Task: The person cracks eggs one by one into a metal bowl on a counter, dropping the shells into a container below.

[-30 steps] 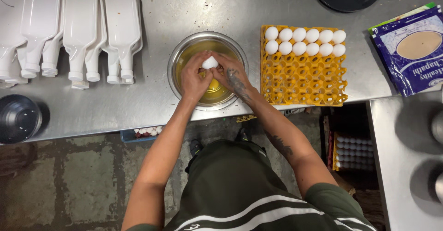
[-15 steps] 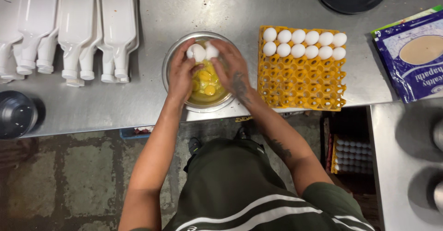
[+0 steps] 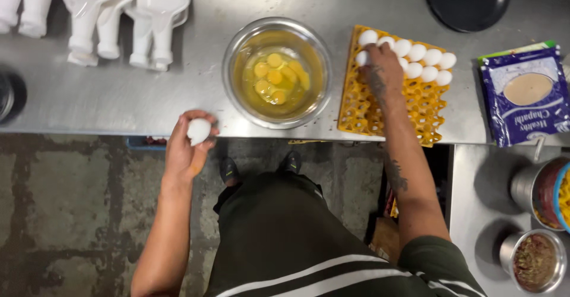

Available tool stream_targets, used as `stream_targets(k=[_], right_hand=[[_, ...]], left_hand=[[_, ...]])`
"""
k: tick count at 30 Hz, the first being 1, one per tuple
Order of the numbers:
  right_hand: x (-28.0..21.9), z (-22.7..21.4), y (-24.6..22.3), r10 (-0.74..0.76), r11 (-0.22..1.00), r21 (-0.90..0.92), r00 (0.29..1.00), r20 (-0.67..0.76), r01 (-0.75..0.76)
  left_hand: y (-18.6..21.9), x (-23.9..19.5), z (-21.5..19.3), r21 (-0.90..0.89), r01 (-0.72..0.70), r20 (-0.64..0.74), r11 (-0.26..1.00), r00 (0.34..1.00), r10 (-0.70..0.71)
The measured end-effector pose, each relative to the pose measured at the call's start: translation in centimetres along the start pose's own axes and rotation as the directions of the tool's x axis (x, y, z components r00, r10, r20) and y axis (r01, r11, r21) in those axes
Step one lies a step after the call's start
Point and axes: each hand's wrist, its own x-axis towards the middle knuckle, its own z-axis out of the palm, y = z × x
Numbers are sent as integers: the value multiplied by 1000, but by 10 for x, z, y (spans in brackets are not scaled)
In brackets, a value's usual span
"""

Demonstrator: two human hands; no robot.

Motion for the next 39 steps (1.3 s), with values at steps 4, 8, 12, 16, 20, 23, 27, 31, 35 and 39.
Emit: stream_targets(k=[4,8,12,16,20,23,27,31,35,39], right_hand=[[3,15,9,281,605,780,959,-23,-158],[-40,18,8,238,543,838,967,-94,-52],[-128,1,-27,322,267,923,928,186,-278],[-180,7,-72,307,2,922,877,369,-388],[-202,34,-101,403,234,828,826,394,-509],[-209,62,-138,383,570,683,883,271,-457],[-209,79,-170,269,855,499,943,-196,-140],[-198,90,-190,167,962,266,903,-395,-61],[-192,83,-199,223,940,321,916,-333,-112],[-194,57,-203,202,927,371,910,-363,-58]], left_hand=[[-29,-28,-107,-107,23,-195,994,980,-44],[-86,-47,-216,-324,29,-490,946,850,-194],[-104,-59,-283,-271,119,-714,955,641,-283],[-73,-19,-322,-163,61,-781,985,602,-166],[-61,18,-332,108,182,-872,977,489,5],[-64,50,-319,427,171,-743,888,626,237],[-126,39,-277,571,259,-320,779,944,-80],[-158,27,-217,691,254,103,677,892,-440],[-123,18,-125,825,-53,354,563,825,-441],[-56,6,-23,772,-160,524,615,708,-473]])
